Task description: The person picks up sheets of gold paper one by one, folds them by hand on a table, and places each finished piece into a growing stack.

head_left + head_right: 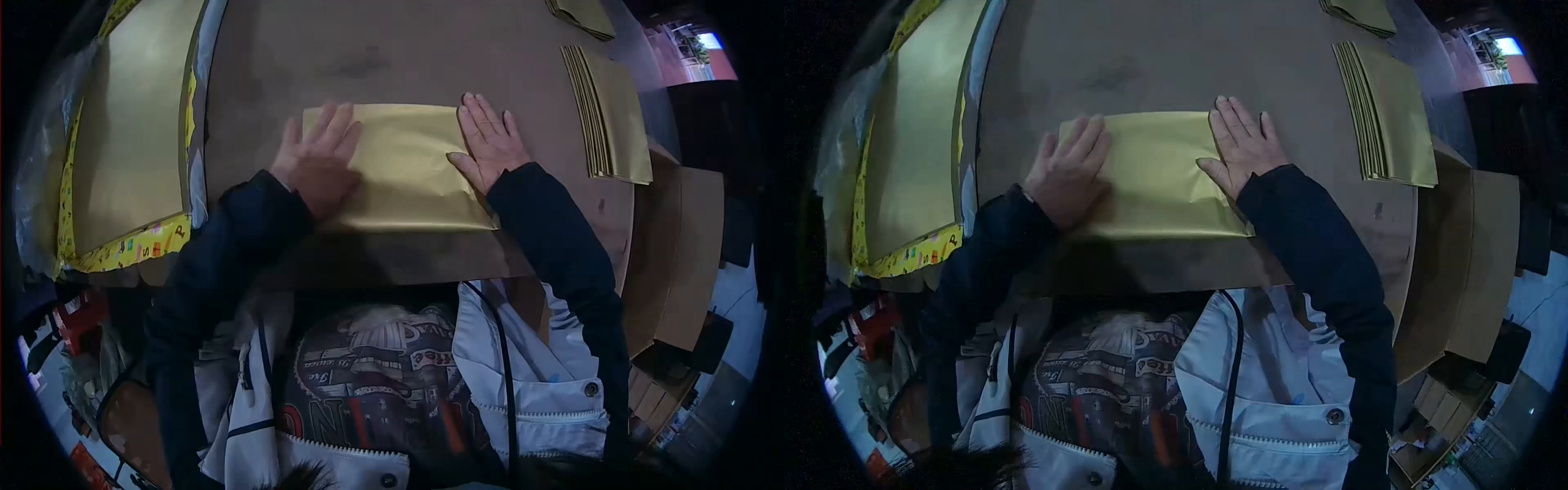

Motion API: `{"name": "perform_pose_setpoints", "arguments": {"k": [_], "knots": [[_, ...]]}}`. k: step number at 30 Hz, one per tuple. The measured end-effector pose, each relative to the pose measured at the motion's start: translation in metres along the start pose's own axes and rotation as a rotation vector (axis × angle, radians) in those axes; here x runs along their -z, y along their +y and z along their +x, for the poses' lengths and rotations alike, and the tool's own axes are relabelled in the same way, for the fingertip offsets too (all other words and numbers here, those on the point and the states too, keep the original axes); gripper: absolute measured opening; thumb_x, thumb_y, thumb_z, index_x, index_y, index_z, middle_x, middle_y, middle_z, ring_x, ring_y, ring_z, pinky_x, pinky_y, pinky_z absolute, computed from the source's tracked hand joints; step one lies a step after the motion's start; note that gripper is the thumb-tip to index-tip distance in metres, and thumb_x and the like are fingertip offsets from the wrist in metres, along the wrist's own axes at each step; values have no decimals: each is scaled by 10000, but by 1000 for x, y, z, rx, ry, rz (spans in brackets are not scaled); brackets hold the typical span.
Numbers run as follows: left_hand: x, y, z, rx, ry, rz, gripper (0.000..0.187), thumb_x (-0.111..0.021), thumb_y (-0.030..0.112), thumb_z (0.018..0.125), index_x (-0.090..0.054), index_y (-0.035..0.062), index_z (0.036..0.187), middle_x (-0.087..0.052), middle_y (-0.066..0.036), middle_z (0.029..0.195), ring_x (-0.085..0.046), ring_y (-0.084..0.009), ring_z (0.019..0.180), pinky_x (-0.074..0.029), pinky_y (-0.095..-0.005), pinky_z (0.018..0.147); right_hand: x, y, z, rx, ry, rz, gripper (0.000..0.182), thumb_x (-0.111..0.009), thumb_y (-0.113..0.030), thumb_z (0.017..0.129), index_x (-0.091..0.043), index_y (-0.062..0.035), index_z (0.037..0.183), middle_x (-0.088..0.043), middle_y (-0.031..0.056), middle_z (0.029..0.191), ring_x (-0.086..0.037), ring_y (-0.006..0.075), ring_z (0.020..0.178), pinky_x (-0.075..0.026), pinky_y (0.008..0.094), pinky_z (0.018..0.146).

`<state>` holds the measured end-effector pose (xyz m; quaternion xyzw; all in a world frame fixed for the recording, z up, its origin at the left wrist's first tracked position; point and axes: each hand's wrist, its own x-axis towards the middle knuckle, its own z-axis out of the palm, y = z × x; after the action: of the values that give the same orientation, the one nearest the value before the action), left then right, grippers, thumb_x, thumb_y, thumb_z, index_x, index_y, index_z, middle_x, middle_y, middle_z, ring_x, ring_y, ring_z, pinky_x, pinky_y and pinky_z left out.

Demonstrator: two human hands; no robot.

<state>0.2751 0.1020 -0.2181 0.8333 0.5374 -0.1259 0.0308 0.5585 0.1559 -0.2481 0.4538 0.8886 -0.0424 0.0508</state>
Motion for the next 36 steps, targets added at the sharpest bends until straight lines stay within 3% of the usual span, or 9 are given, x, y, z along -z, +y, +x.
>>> {"name": "perform_pose_setpoints", "arguments": {"k": [1,3,5,11,14,19,27,30,36], "knots": [[3,19,0,-63,-16,-34,643,-504,428,904,-383,29,1394,-277,-161,1511,-211,-305,1427,-243,-581,1088,0,0,-2,15,50,42,721,-440,-465,936,-245,-17,1467,-170,139,1560,-135,277,1452,-149,540,1140],[-73,69,11,-134,240,-1543,642,-516,422,894,-404,9,1372,-291,-174,1495,-212,-295,1425,-242,-587,1076,-4,3,-1,30,69,28,723,-440,-471,936,-251,-15,1465,-175,137,1560,-142,277,1451,-153,539,1138],[-9,101,4,-111,176,-309,635,-567,407,868,-427,50,1374,-289,-146,1504,-222,-282,1422,-253,-554,1079,-8,4,1,19,67,-44,727,-445,-482,935,-253,-26,1467,-187,131,1558,-162,279,1446,-166,537,1133],[-28,84,-34,-128,262,-412,718,-571,491,850,-405,51,1393,-265,-159,1516,-196,-324,1427,-207,-578,1100,-11,5,0,30,102,14,716,-460,-452,930,-234,-53,1480,-185,123,1561,-157,275,1447,-160,535,1136],[-23,56,-66,-50,100,-387,819,-566,576,822,-356,66,1427,-267,-134,1524,-210,-310,1425,-157,-598,1111,-13,6,1,23,101,0,726,-455,-452,928,-217,-53,1486,-183,116,1563,-139,268,1452,-153,532,1139],[-39,28,-102,26,76,-332,848,-546,584,845,-243,123,1490,-182,-103,1567,-133,-298,1453,-149,-663,1083,-11,7,0,23,75,11,728,-434,-455,931,-204,-48,1489,-162,120,1568,-122,264,1456,-127,523,1148],[30,12,-25,-83,-179,-163,539,-568,441,882,-492,188,1351,-295,-105,1508,-234,-298,1414,-227,-629,1082,0,1,1,-10,-5,-12,738,-387,-506,943,-208,-37,1484,-146,123,1570,-100,257,1459,-116,511,1157],[1,18,34,-77,100,-324,511,-556,389,904,-459,217,1376,-283,-101,1512,-220,-293,1419,-249,-615,1081,-2,2,1,-8,14,6,737,-384,-529,944,-235,-41,1476,-161,126,1564,-119,257,1454,-130,504,1161],[-25,13,43,-50,222,-197,584,-445,464,939,-334,219,1457,-191,-91,1556,-155,-284,1443,-169,-610,1109,2,-3,-13,-111,33,32,749,-438,-512,927,-262,-16,1459,-173,148,1557,-130,285,1451,-120,563,1138]]}}
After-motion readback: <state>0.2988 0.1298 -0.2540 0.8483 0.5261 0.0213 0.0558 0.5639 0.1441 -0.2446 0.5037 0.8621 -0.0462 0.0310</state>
